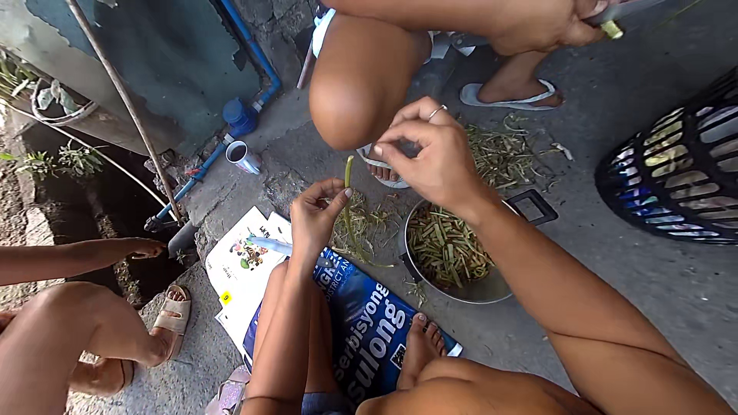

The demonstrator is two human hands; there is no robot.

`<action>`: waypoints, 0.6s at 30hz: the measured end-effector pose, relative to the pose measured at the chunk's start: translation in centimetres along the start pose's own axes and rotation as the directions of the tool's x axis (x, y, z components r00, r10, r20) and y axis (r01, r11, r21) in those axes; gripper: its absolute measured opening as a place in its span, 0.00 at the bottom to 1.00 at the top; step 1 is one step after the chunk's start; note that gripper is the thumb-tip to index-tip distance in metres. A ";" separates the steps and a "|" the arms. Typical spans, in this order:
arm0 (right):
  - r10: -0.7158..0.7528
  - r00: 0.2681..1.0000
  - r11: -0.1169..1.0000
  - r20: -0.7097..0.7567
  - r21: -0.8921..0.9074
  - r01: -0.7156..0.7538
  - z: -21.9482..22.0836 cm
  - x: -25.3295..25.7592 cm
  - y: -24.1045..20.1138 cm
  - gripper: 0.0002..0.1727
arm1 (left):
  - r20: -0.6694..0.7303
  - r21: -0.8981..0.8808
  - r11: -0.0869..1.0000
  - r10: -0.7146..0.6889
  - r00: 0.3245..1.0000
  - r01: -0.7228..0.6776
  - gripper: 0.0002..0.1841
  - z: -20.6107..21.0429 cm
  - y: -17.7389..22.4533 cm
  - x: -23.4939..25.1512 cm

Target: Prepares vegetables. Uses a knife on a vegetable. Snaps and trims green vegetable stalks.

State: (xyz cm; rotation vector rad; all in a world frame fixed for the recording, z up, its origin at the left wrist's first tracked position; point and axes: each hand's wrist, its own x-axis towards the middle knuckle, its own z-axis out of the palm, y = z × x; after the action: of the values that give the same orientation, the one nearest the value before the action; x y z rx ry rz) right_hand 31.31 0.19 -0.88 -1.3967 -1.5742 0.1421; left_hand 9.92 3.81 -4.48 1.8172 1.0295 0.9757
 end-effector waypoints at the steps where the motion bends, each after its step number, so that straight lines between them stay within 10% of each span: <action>1: -0.102 0.995 0.995 0.018 0.017 0.102 0.0 -0.3 -0.6 0.08 | -0.002 0.013 1.000 0.004 1.000 -0.004 0.08 0.1 0.0 0.0; 7: -0.472 0.824 0.772 0.313 -0.304 0.558 1.1 -1.5 -2.8 0.12 | -0.035 0.202 0.975 0.100 0.994 -0.091 0.06 0.4 1.0 -0.2; 18: -0.372 0.822 0.818 0.430 -0.267 0.510 1.3 -1.4 -1.3 0.06 | 0.001 0.318 0.927 0.211 0.978 -0.200 0.06 1.6 1.3 -0.4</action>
State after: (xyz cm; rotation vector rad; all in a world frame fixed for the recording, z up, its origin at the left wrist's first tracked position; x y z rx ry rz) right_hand 29.30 -0.77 -1.51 -1.2758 -2.2998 -0.2143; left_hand 11.58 2.58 -4.03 2.2174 1.0798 1.0107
